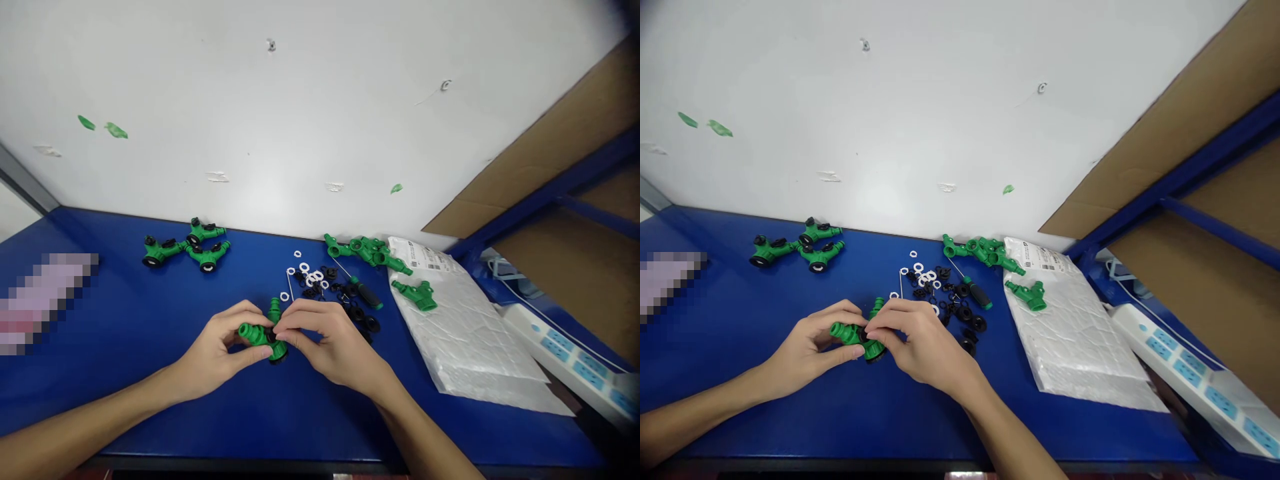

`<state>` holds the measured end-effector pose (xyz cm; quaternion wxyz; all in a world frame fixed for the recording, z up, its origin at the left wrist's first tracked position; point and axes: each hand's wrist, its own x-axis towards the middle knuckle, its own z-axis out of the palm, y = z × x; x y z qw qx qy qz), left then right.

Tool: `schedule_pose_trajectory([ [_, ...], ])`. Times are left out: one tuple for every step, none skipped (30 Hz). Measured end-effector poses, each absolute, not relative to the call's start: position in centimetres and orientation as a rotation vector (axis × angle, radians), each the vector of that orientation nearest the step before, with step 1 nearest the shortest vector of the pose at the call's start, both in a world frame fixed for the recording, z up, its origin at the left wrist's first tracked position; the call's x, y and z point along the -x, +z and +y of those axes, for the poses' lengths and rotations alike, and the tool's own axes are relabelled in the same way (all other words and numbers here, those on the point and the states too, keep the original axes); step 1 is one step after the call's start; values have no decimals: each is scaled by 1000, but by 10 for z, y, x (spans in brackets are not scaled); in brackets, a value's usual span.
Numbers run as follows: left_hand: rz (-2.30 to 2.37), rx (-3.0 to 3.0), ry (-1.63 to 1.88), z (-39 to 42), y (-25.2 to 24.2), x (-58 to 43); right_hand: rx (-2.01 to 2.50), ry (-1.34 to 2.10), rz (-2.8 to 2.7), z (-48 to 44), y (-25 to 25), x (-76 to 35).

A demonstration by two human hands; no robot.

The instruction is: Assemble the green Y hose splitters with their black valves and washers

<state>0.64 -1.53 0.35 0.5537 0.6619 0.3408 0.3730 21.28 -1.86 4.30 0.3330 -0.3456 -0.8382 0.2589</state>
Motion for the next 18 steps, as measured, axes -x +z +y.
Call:
schedule_pose_trajectory([
  [800, -1564, 883, -16, 3, -6, 913, 694, -2177, -19, 44, -213],
  [796, -1566, 889, -16, 3, -6, 920, 703, -2171, -19, 44, -213],
  [794, -1572, 892, -16, 2, -6, 923, 707, -2171, -19, 44, -213],
  [793, -1583, 897, -16, 1, -5, 925, 712, -2175, -20, 45, -213],
  [792, -1599, 901, -16, 1, -5, 931, 722, -2178, -20, 45, -214],
  [791, -1616, 901, -16, 0, -5, 941, 736, -2177, -21, 45, -214],
  [791, -1632, 897, -16, 0, -5, 954, 753, -2170, -21, 45, -214],
  [792, -1644, 889, -16, 0, -5, 970, 770, -2160, -21, 45, -214],
  [794, -1645, 874, -17, 0, -5, 984, 785, -2149, -21, 44, -213],
  [792, -1631, 861, -17, 1, -5, 997, 799, -2139, -21, 44, -213],
  [788, -1605, 846, -17, 1, -5, 1007, 808, -2130, -21, 43, -212],
  [781, -1577, 832, -18, 1, -5, 1011, 815, -2122, -21, 42, -212],
  [770, -1551, 822, -18, 1, -6, 1013, 817, -2109, -21, 41, -211],
  [758, -1528, 814, -18, 1, -6, 1011, 817, -2092, -21, 40, -210],
  [747, -1511, 814, -18, 1, -6, 1003, 816, -2070, -22, 39, -210],
  [738, -1497, 818, -18, 1, -7, 994, 816, -2044, -22, 38, -209],
  [734, -1483, 822, -18, 0, -7, 984, 820, -2016, -22, 37, -208],
  [733, -1471, 826, -18, 0, -7, 975, 831, -1992, -22, 36, -207],
])
